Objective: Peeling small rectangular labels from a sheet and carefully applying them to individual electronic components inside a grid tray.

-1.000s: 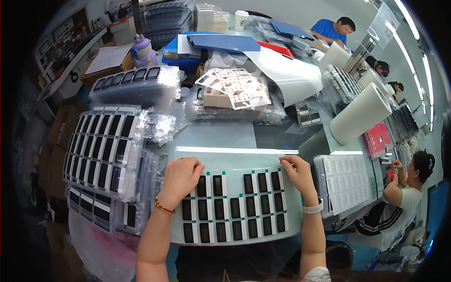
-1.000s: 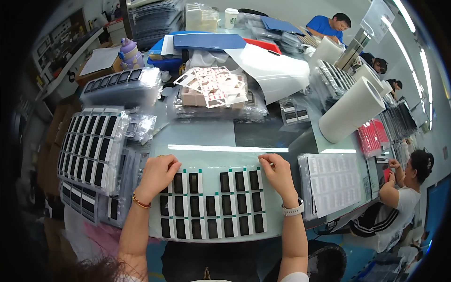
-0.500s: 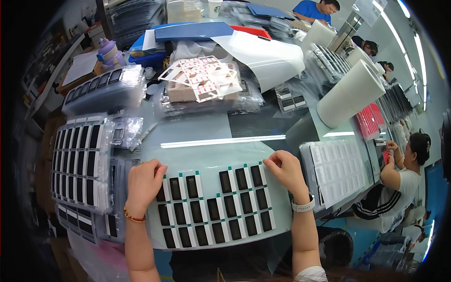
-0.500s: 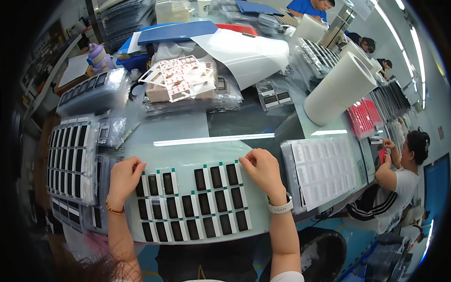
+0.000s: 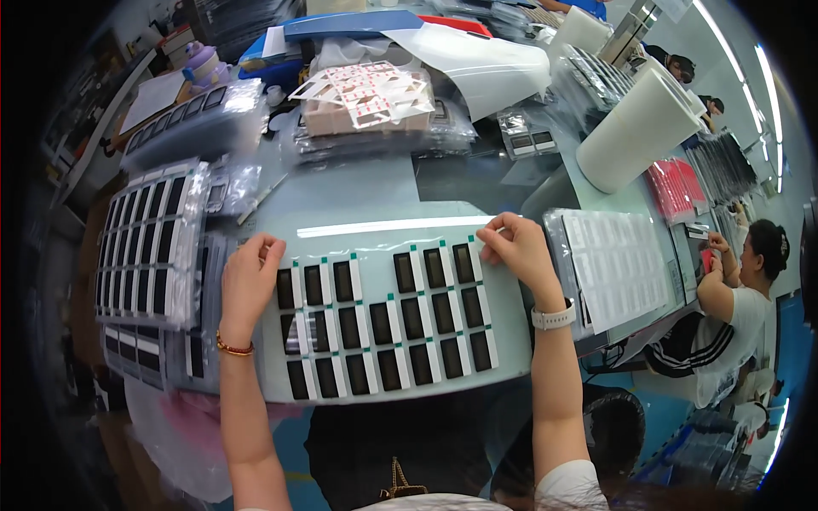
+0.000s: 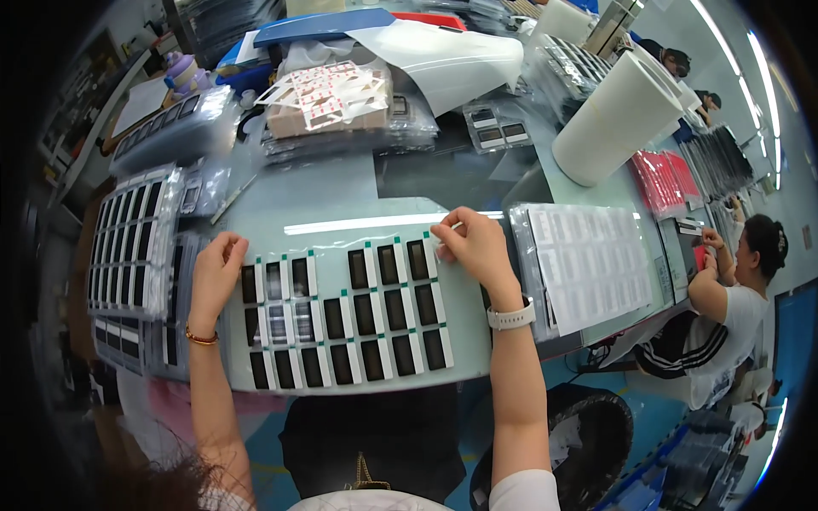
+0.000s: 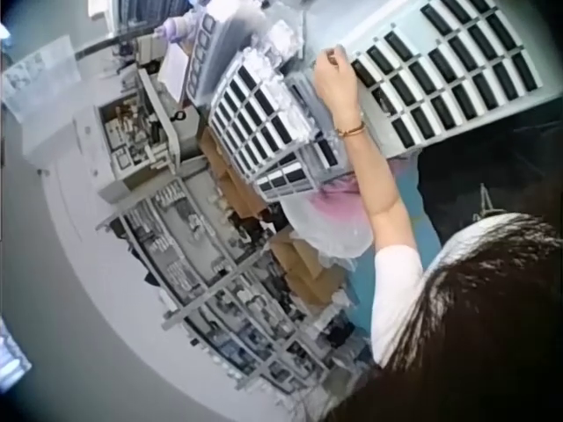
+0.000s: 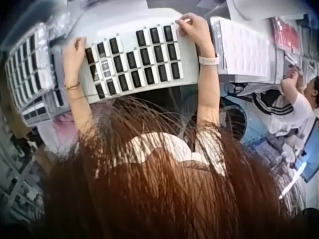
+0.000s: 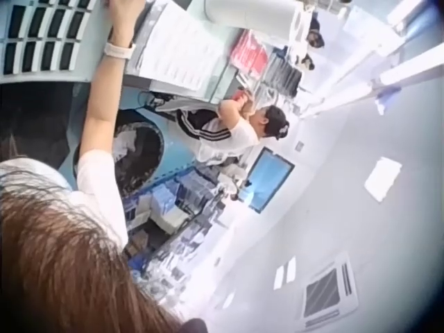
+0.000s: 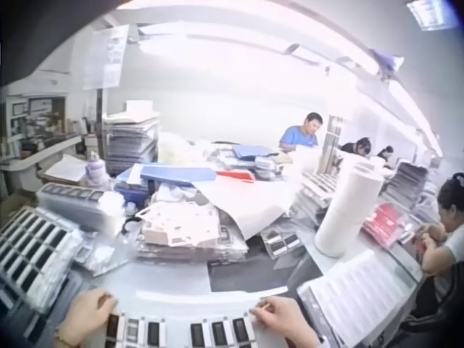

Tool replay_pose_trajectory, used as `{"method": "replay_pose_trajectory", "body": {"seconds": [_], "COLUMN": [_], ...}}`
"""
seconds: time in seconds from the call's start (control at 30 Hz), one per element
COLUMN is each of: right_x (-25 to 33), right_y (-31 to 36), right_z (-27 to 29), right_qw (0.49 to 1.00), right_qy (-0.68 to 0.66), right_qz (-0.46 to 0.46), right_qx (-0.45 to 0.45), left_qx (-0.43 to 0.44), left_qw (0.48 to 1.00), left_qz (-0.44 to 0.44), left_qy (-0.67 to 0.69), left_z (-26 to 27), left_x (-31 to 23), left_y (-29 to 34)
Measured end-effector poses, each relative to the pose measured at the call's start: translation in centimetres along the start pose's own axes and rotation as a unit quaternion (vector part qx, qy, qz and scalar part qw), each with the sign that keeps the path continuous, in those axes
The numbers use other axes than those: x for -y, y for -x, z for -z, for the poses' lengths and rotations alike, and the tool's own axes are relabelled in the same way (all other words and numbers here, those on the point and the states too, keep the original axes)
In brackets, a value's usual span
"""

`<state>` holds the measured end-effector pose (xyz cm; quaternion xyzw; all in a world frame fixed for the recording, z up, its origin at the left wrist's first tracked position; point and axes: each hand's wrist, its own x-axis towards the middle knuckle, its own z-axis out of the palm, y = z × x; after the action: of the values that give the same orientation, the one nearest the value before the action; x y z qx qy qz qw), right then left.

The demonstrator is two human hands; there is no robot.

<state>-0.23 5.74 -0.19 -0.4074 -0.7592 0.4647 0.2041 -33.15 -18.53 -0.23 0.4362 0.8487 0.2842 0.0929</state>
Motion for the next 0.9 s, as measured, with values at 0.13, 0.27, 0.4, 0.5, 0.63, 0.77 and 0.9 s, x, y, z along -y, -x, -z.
{"method": "replay_pose_trajectory", "body": {"seconds": [0.13, 0.27, 0.4, 0.5, 0.63, 0.77, 0.9], "right_x": [0.3, 0.3, -0.1, -0.3, -0.7, -0.8, -0.8], "right_y": [0.3, 0.2, -0.2, -0.4, -0.4, -0.4, -0.5], "right_z": [0.8, 1.3, 1.4, 1.4, 1.4, 1.7, 1.6], "right_qw": [0.993, 0.995, 0.993, 0.993, 0.991, 0.992, 0.993], "right_qy": [-0.093, -0.045, -0.049, -0.044, -0.053, -0.056, -0.063], "right_qz": [-0.019, -0.033, -0.030, -0.025, -0.003, -0.010, -0.021], "right_qx": [0.068, 0.082, 0.099, 0.106, 0.119, 0.114, 0.101], "left_qx": [-0.031, -0.013, -0.027, -0.063, -0.101, -0.119, -0.100], "left_qw": [0.977, 0.973, 0.993, 0.994, 0.988, 0.970, 0.969], "left_qz": [0.077, 0.076, 0.030, 0.010, -0.025, -0.001, 0.002], "left_qy": [0.195, 0.217, 0.112, 0.093, 0.115, 0.210, 0.228], "left_z": [1.0, 1.3, 0.7, 0.2, -1.0, -1.9, -1.9], "left_x": [0.8, 1.2, 1.1, 1.1, 1.4, 1.8, 1.8], "left_y": [3.1, 6.9, 10.1, 11.4, 11.6, 11.7, 11.8]}}
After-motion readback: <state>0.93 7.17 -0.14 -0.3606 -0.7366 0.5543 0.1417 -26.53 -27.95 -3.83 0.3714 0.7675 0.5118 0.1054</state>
